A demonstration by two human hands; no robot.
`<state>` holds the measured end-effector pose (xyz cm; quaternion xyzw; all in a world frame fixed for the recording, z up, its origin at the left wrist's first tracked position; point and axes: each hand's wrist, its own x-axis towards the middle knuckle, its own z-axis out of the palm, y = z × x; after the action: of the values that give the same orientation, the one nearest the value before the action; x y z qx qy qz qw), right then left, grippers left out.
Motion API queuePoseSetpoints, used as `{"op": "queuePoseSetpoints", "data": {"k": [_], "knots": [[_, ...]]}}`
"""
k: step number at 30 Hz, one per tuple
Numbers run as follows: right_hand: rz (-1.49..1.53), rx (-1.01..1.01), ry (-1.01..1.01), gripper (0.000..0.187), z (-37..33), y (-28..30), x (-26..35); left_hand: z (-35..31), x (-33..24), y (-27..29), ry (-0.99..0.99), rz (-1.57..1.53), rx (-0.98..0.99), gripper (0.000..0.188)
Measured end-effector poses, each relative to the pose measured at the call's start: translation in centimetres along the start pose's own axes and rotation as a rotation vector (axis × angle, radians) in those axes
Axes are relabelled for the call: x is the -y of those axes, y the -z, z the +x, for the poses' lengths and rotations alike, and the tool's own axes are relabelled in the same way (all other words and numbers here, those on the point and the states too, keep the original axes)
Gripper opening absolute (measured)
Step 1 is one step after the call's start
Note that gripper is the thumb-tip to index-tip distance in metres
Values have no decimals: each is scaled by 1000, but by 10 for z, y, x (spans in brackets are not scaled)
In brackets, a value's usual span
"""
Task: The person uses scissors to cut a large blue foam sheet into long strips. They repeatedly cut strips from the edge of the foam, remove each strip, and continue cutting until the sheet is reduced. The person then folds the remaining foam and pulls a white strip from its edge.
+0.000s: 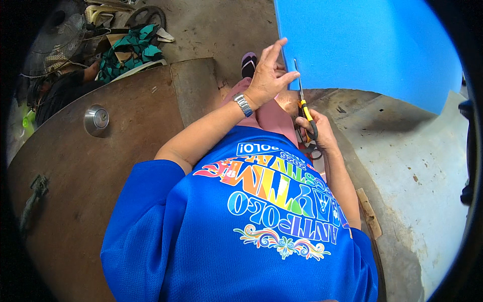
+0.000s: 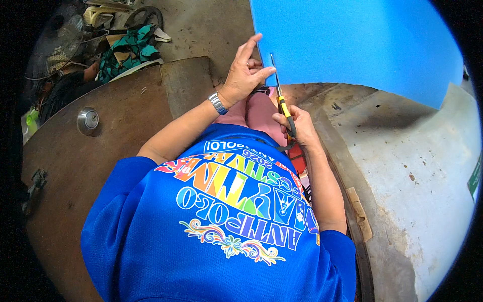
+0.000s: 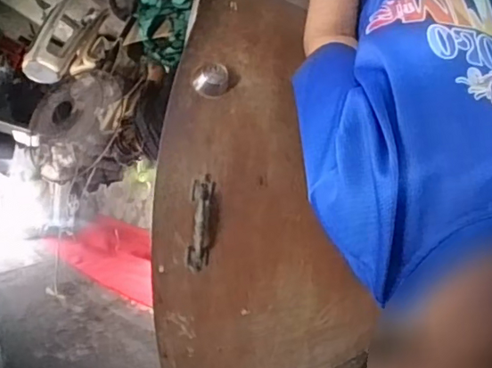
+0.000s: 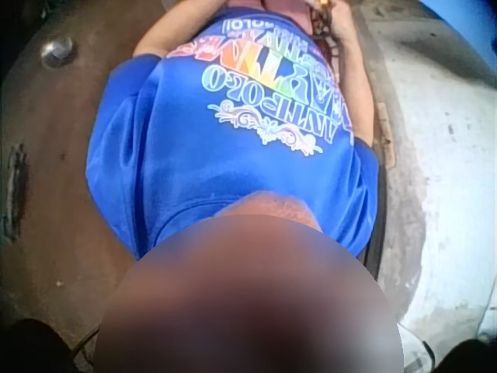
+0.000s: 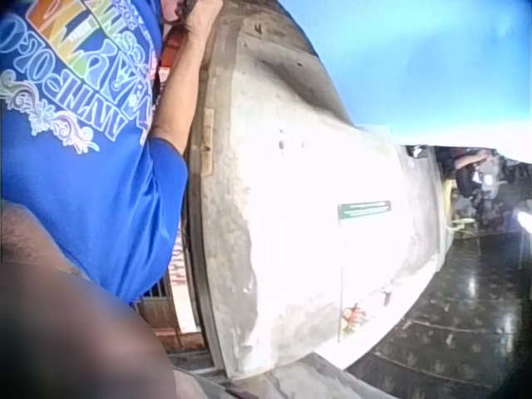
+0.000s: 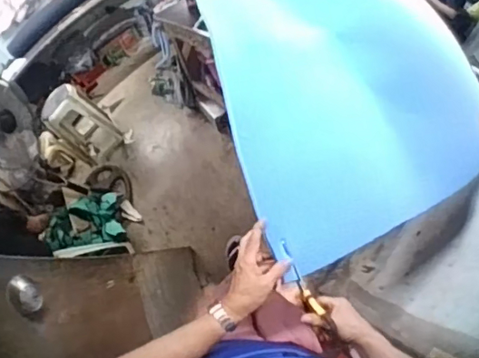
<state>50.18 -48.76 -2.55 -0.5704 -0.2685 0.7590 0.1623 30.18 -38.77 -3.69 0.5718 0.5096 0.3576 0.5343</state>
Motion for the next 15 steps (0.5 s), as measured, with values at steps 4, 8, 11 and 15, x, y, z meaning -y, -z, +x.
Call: {"op": "queuePoseSetpoints", "data": {"k": [4, 8, 11, 15], "knots": [[78, 75, 68, 41, 14, -6, 28, 15, -5, 15, 37, 34, 27, 92], [103, 110, 103, 42, 27, -10, 45, 15, -12, 21, 48, -28, 77, 94], [81, 94, 76, 41, 29, -11, 49, 15, -12, 20, 59, -30, 61, 93], [18, 15, 4, 40, 19, -12, 54, 28, -9, 21, 17, 0, 1, 89]]}}
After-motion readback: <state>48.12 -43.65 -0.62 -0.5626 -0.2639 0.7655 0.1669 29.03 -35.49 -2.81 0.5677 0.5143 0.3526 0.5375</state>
